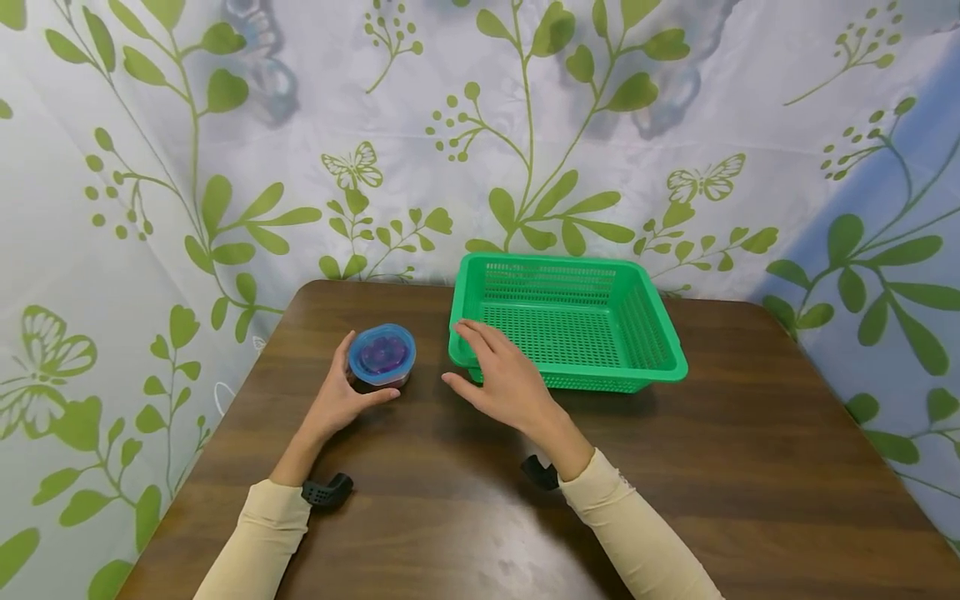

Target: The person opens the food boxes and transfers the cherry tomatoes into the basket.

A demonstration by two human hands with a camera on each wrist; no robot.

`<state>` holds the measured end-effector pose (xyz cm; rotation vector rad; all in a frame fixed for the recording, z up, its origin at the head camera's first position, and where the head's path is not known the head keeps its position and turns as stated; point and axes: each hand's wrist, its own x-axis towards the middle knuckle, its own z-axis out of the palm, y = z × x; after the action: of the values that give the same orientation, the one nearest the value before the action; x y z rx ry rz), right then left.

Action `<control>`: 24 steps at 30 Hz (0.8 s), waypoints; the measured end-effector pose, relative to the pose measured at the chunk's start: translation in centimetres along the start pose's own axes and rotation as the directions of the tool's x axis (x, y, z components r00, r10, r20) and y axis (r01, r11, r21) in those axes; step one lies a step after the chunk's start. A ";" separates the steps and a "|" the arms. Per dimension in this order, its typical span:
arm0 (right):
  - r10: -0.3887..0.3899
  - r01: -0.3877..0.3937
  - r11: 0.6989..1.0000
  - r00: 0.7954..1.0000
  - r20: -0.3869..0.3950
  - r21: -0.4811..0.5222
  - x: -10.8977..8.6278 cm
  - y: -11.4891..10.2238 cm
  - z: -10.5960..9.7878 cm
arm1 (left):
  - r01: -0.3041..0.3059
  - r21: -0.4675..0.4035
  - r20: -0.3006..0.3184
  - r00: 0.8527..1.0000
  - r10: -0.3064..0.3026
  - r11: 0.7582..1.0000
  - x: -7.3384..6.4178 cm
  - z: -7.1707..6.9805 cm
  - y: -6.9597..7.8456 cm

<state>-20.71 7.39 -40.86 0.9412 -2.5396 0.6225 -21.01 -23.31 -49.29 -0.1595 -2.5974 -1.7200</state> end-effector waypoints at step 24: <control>-0.128 0.134 0.988 0.989 0.079 -0.079 2.7 -4.6 6.4 | 0.003 -0.066 0.093 0.996 0.003 0.998 0.1 -1.1 -0.8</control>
<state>-20.68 -0.45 -43.71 1.1096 -2.5206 0.4460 -21.23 -24.67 -49.61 -0.2467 -2.6046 -1.8429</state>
